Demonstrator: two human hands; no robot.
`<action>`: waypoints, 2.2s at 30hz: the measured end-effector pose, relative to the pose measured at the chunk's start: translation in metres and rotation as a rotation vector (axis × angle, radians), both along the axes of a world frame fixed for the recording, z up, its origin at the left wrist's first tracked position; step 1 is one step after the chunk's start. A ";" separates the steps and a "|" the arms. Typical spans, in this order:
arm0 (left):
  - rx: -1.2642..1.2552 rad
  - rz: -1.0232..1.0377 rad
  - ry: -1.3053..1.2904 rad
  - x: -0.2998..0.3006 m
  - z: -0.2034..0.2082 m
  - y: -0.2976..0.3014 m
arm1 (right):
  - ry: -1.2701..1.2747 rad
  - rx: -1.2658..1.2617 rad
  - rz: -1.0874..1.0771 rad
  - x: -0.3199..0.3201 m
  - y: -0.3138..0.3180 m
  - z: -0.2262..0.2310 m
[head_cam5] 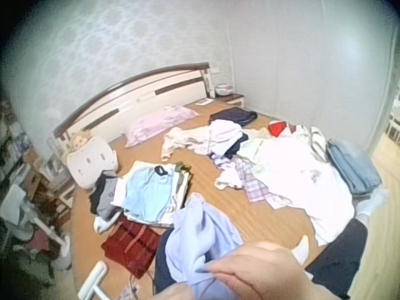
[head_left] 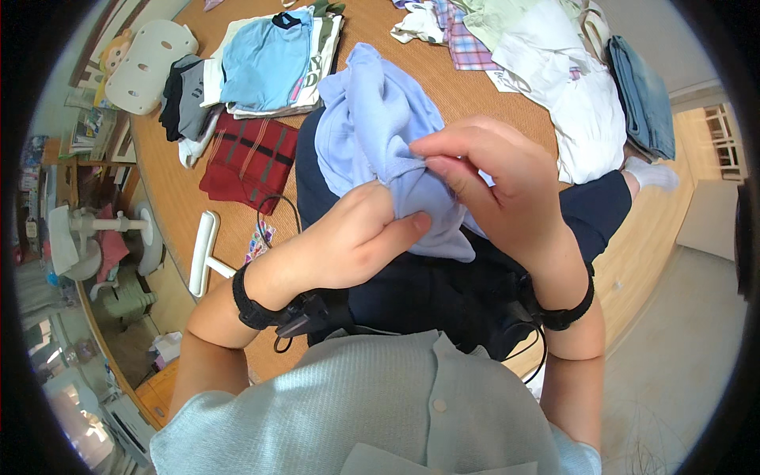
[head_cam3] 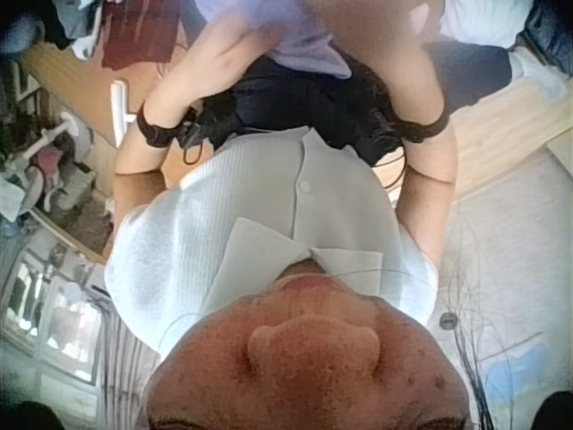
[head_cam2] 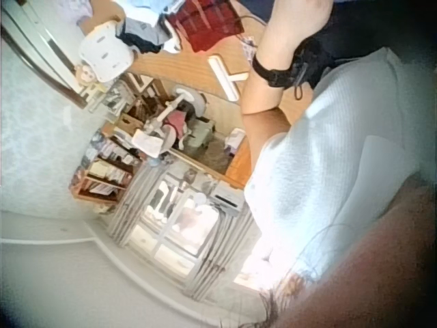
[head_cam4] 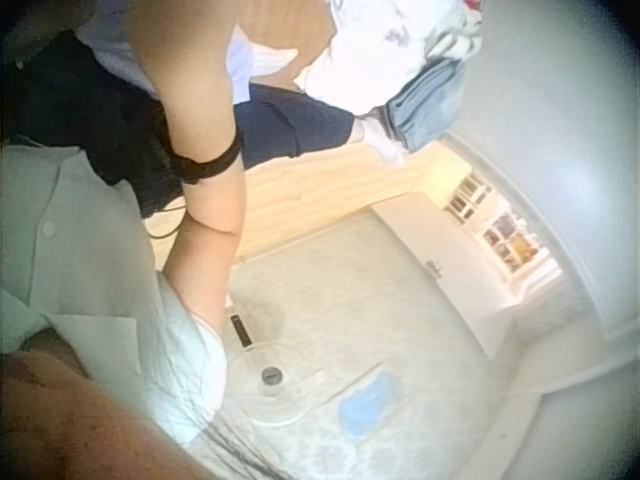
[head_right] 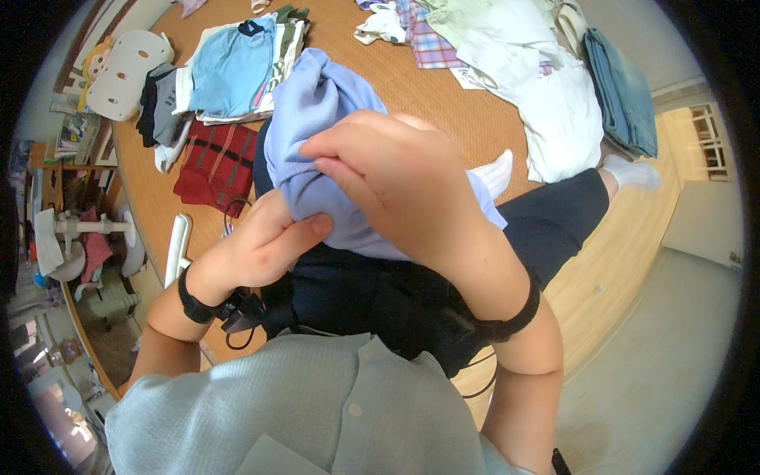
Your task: The person sorts through a pile of clothes, picks up a light purple sweatshirt, and uses a lint roller on its surface. They then hold the garment close to remove loose threads by hand before folding it.
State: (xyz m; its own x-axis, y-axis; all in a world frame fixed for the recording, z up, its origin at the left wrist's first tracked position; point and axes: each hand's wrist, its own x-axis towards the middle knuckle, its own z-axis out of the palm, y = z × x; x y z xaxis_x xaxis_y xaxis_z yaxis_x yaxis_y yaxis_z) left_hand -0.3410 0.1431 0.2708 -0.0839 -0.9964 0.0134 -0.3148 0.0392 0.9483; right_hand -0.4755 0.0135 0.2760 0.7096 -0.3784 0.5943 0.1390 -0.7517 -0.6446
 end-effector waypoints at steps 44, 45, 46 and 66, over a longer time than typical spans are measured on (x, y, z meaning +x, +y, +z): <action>0.056 -0.120 -0.119 0.017 -0.004 0.012 | 0.108 -0.231 -0.050 0.005 0.009 -0.024; 0.010 -0.096 -0.118 0.016 -0.005 0.012 | 0.076 -0.204 -0.058 0.005 0.009 -0.028; -0.036 -0.071 -0.116 0.015 -0.006 0.011 | 0.045 -0.177 -0.065 0.005 0.008 -0.030; -0.263 0.297 1.206 0.131 0.036 -0.009 | 1.066 0.073 -0.144 -0.070 -0.031 -0.206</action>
State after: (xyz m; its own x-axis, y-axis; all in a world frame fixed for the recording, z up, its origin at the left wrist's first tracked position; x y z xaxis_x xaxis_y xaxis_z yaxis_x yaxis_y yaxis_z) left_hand -0.2098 0.1344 0.3066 0.3445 -0.9305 0.1245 0.7113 0.3453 0.6123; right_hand -0.5460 -0.0179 0.0705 0.7945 -0.5089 -0.3312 -0.6072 -0.6711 -0.4254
